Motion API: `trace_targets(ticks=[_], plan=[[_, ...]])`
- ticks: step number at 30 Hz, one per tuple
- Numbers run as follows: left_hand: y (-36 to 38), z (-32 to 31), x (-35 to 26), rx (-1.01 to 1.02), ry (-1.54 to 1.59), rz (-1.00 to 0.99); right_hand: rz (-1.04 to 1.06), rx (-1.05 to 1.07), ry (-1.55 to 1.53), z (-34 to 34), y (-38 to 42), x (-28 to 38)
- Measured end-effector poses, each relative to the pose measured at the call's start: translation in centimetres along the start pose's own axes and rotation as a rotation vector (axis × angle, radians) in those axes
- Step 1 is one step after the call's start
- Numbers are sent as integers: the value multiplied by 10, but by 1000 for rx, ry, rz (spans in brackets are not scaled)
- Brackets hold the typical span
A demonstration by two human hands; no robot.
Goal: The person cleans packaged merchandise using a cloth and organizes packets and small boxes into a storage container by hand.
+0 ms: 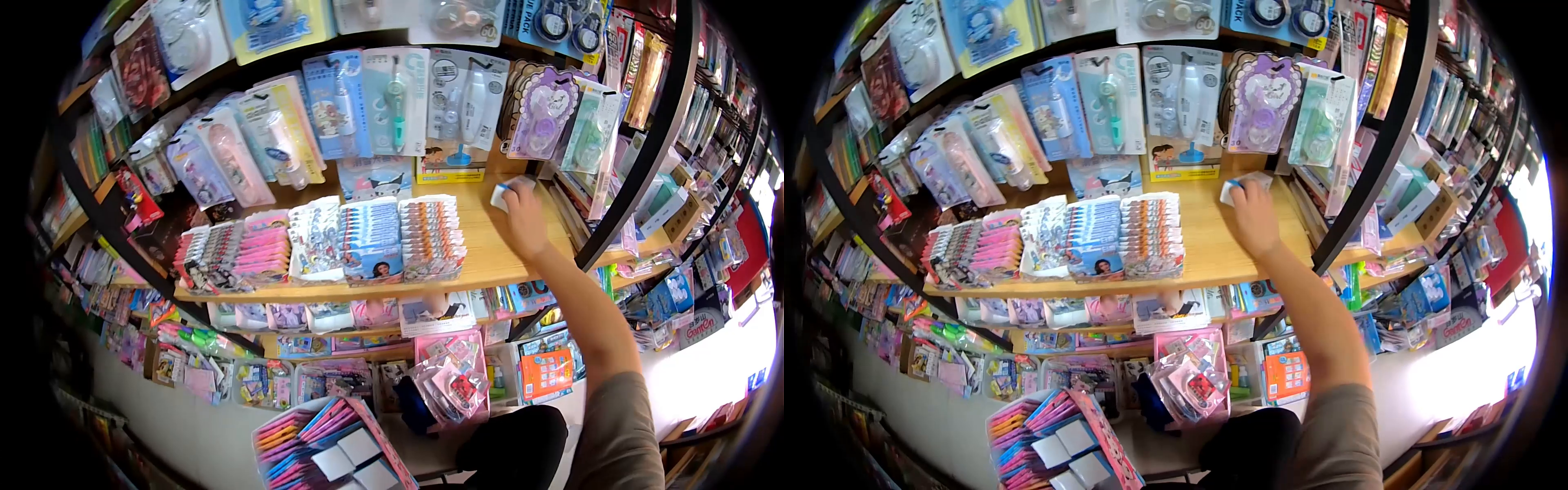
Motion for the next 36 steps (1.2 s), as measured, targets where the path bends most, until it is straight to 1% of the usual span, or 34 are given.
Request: trace_targets(ticks=[1,3,4,6,7,8,10,12,13,14,15,16,17,18,19,20,22,25,28,30,32,33,36], plan=[[1,4,2,27,11,-20,7,24,-111,10,7,12],[2,17,8,97,42,-67,-16,27,-121,35,26,37],[2,24,14,142,58,-95,46,16,-183,54,36,51],[-1,28,19,251,94,-147,8,-75,-377,98,44,90],[-3,29,22,290,110,-152,-43,-114,-466,117,49,109],[-4,31,25,321,116,-163,-174,-143,-631,129,59,118],[-2,31,29,347,138,-131,-399,-115,-1038,156,66,156],[0,29,29,369,159,-103,-485,42,-1325,181,66,198],[1,25,28,376,172,-97,-585,104,-1415,185,74,213],[3,21,27,385,185,-94,-594,204,-1495,188,79,229],[3,17,27,305,168,-99,-469,322,-1513,185,88,243],[5,14,25,334,170,-121,-460,419,-1611,187,93,265],[6,12,22,363,172,-145,-505,548,-1661,183,104,280],[8,11,20,391,172,-168,-331,590,-1534,173,115,291],[8,10,21,403,187,-151,-239,623,-1508,170,121,308],[8,10,20,415,187,-158,-258,616,-1540,165,128,319],[9,9,17,441,183,-171,-395,643,-1548,149,140,326],[3,14,20,440,208,-179,-409,634,-1512,154,136,324],[6,18,23,414,229,-164,-501,660,-1770,162,133,310],[6,17,18,389,216,-167,-424,695,-1676,160,134,316],[6,15,18,408,234,-155,-348,716,-1577,156,137,324],[4,13,19,416,235,-143,-300,686,-1539,150,139,329],[2,11,21,437,220,-142,-129,667,-1279,142,139,333]])
Point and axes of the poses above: each hand's wrist, its own y-axis away from the middle knuckle, its own z-axis out of the back of the hand, x = y × z, the point moved 4 cm from there along -y, towards the middle knuckle, and after that the axes turned 15 degrees about -y, right-handed, at the moved point
